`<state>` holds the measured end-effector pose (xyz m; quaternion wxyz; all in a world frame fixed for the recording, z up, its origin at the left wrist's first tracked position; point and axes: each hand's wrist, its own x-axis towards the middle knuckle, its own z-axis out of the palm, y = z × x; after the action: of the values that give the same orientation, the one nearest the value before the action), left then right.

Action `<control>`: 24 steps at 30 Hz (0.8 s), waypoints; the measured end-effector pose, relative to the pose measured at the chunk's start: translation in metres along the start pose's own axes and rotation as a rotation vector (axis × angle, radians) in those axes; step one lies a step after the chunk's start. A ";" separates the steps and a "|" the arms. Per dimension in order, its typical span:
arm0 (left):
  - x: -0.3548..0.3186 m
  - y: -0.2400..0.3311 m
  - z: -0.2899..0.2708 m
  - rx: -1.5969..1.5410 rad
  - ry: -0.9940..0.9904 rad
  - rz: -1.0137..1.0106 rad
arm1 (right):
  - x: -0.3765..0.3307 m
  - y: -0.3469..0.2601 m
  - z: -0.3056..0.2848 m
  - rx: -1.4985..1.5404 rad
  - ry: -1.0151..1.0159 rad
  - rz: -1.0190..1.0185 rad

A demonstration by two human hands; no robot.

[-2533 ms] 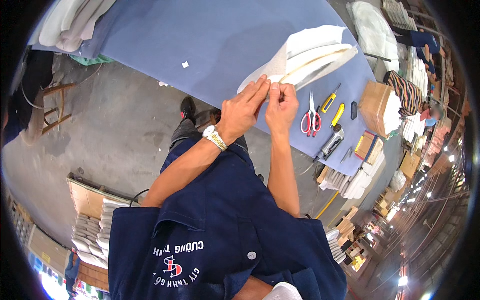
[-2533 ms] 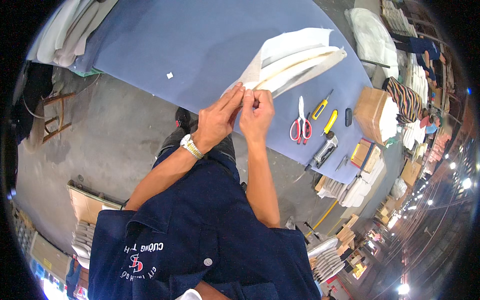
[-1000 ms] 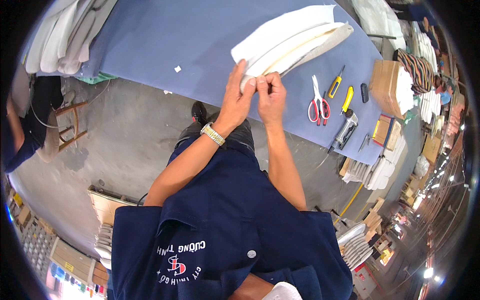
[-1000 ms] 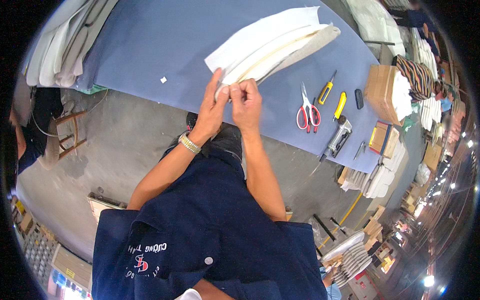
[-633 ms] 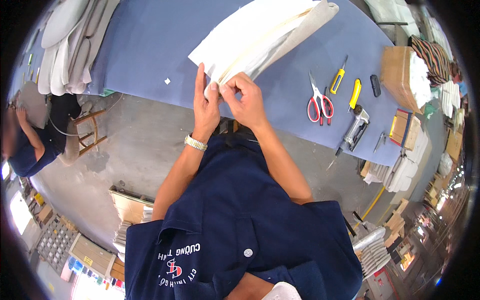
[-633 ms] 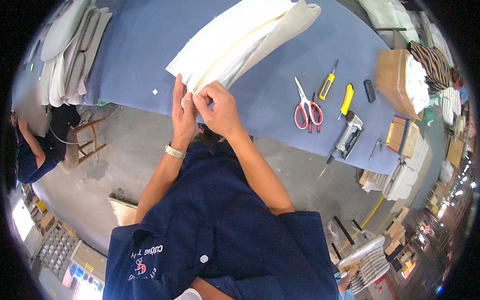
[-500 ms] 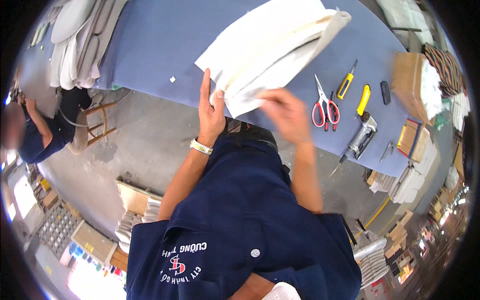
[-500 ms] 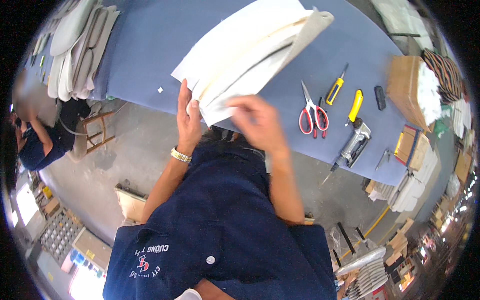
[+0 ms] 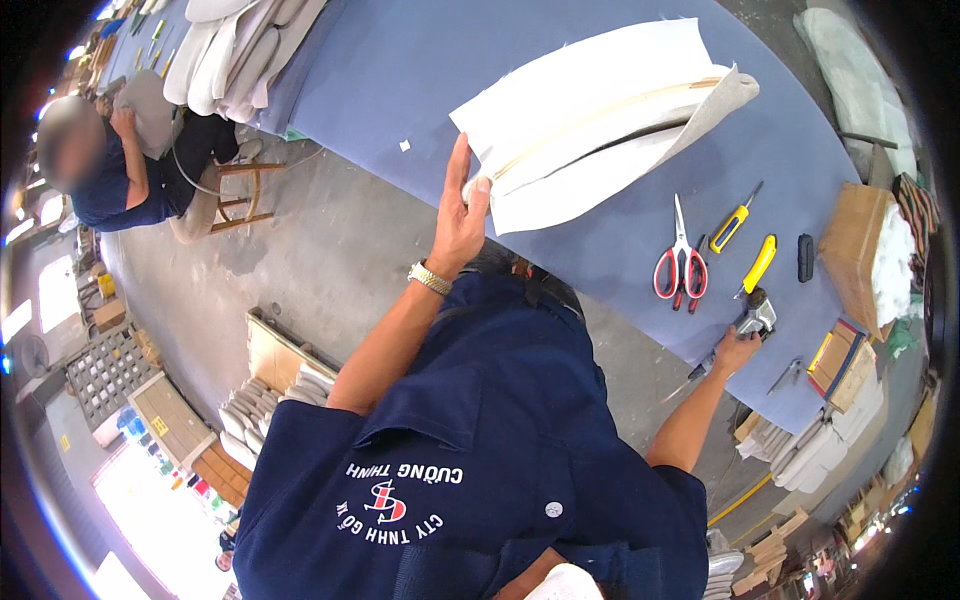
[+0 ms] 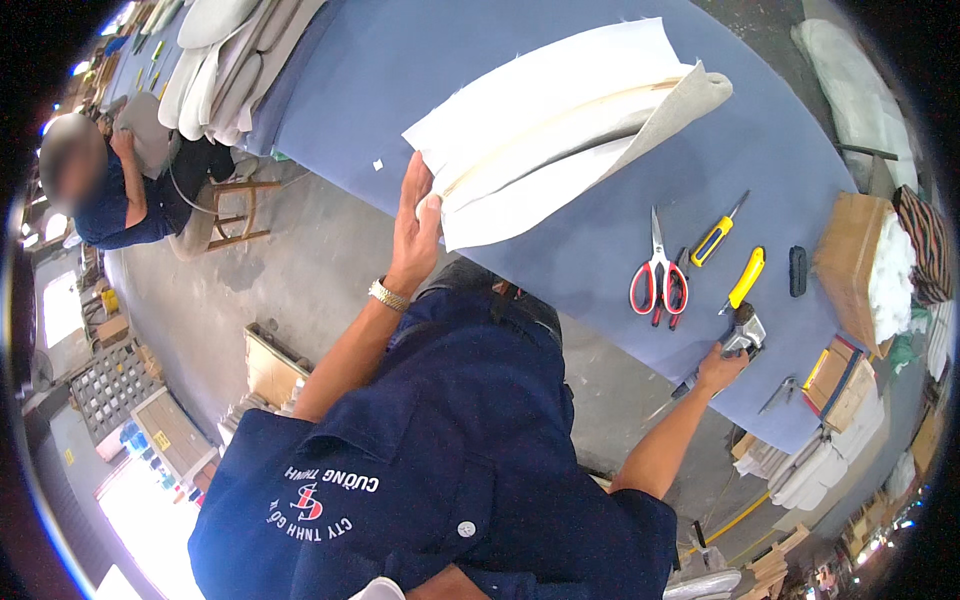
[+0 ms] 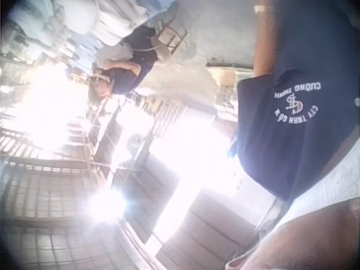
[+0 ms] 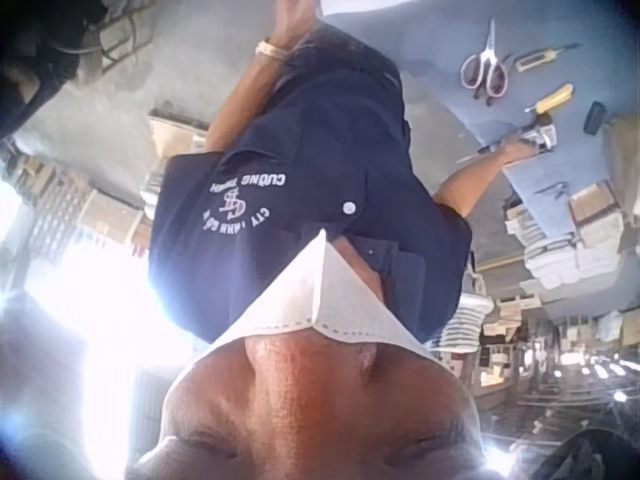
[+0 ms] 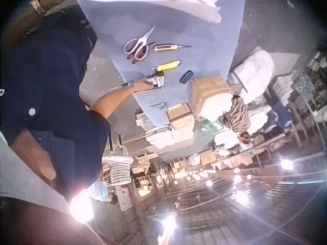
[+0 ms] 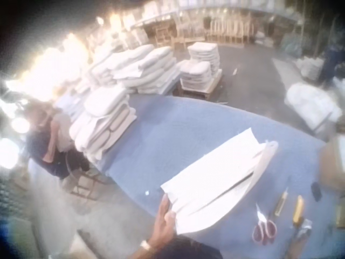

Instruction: The person folds a white fabric cover over a cushion, trims excess fabric with scissors, and uses a staple gun to secure the edges. The person repeats folding and stapling steps to finish the cushion assembly.

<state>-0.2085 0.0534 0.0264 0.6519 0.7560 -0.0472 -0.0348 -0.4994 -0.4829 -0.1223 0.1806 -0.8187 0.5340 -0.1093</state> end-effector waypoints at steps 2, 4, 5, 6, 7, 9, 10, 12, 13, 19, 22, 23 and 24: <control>0.004 -0.002 -0.007 0.036 -0.033 0.016 | 0.007 0.001 -0.008 0.289 -0.061 0.163; 0.005 -0.005 -0.013 0.036 -0.025 -0.006 | -0.002 -0.044 -0.035 0.503 -0.051 0.248; 0.004 -0.006 -0.014 0.034 -0.026 -0.024 | -0.023 -0.074 -0.053 0.602 -0.047 0.294; 0.003 -0.007 -0.015 0.014 -0.024 -0.035 | -0.047 -0.094 -0.063 0.735 -0.066 0.277; 0.006 -0.009 -0.014 -0.008 -0.027 -0.040 | -0.073 -0.117 -0.070 0.870 -0.082 0.258; 0.007 -0.012 -0.016 -0.031 -0.047 -0.042 | -0.128 -0.190 -0.083 1.027 -0.222 0.293; 0.006 -0.010 -0.018 -0.037 -0.063 -0.038 | -0.153 -0.222 -0.086 0.988 -0.321 0.254; 0.008 -0.008 -0.018 -0.042 -0.099 -0.013 | -0.200 -0.275 -0.082 0.856 -0.437 0.087; 0.006 -0.009 -0.019 -0.038 -0.108 -0.003 | -0.220 -0.298 -0.078 0.753 -0.470 -0.040; 0.002 -0.013 -0.017 -0.079 -0.178 -0.039 | -0.267 -0.408 -0.082 0.650 -0.837 -0.367; 0.001 -0.015 -0.016 -0.063 -0.157 0.010 | -0.272 -0.426 -0.081 0.573 -0.726 -0.528; 0.001 -0.017 -0.015 -0.047 -0.139 0.033 | -0.273 -0.427 -0.082 0.544 -0.677 -0.582; 0.001 -0.018 -0.015 -0.063 -0.116 0.035 | -0.272 -0.412 -0.081 0.573 -0.678 -0.513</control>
<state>-0.2053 0.0708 0.0108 0.6722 0.7307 -0.0971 -0.0684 -0.2962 -0.0988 0.1255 0.5283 -0.8304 0.1759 -0.0204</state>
